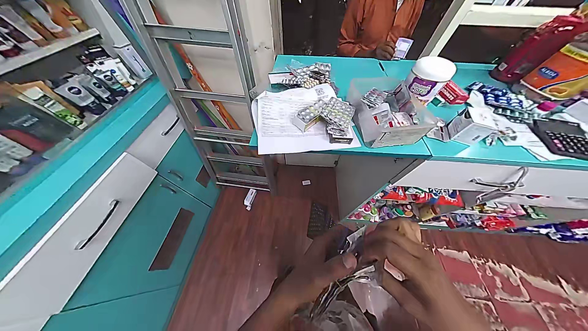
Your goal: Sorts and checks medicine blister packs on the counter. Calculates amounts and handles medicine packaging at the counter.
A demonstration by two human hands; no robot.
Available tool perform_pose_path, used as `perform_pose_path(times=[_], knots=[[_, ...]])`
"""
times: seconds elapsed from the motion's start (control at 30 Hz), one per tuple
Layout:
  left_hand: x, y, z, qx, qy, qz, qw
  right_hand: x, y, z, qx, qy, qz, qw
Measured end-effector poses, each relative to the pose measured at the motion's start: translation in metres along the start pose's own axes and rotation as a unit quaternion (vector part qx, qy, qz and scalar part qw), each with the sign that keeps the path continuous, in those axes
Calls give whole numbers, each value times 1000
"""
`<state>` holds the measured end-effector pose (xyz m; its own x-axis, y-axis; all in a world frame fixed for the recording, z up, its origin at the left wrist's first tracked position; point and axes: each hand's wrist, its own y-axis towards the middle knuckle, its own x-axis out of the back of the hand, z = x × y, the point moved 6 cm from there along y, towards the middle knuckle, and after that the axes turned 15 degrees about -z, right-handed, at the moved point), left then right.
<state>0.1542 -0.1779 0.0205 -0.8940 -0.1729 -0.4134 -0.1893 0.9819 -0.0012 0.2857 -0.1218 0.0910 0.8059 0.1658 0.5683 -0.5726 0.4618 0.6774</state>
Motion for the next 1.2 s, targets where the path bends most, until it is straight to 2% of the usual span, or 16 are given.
perform_pose_path(times=[0.07, 0.17, 0.23, 0.3, 0.37, 0.43, 0.5, 0.6, 0.63, 0.67, 0.73, 0.8, 0.9, 1.0, 1.1, 1.2], knots=[[2, 5, 4, 2, -17, 44, 999, 6, 8, -6, -13, 30, 10, 999], [5, 10, 1, -15, -31, 98, 995, 32, 25, -21, -53, 31, -32, 998], [12, 8, -1, -2, -41, 89, 995, 53, 37, -31, -75, 33, -72, 994], [21, 9, 7, 26, -64, 58, 996, 79, 47, -40, -98, 25, -150, 984], [38, 18, 31, 49, -102, 52, 992, 110, 51, -50, -133, 36, -272, 952], [50, 27, 47, 84, -134, 59, 986, 130, 45, -67, -185, 74, -380, 903], [54, 42, 36, 80, -91, 53, 991, 128, 30, -88, -278, 118, -420, 856], [48, 79, -20, -44, 109, 13, 993, 105, 4, -117, -371, 164, -406, 819], [43, 94, -38, -101, 203, -1, 974, 102, -2, -125, -383, 173, -408, 810], [34, 110, -59, -165, 299, -33, 939, 103, -7, -132, -393, 178, -417, 800], [3, 145, -102, -285, 447, -94, 843, 110, -10, -145, -404, 191, -450, 773], [-39, 193, -133, -313, 542, -107, 773, 119, -8, -156, -412, 195, -474, 754], [-93, 291, -145, -151, 667, -56, 727, 132, 3, -173, -408, 186, -477, 756], [-123, 379, -119, -70, 725, -56, 683, 149, 11, -193, -401, 167, -469, 769], [-139, 420, -98, -12, 742, -47, 669, 171, 13, -216, -387, 156, -467, 780], [-147, 426, -104, 0, 759, -36, 650, 193, 19, -238, -384, 145, -457, 789]])
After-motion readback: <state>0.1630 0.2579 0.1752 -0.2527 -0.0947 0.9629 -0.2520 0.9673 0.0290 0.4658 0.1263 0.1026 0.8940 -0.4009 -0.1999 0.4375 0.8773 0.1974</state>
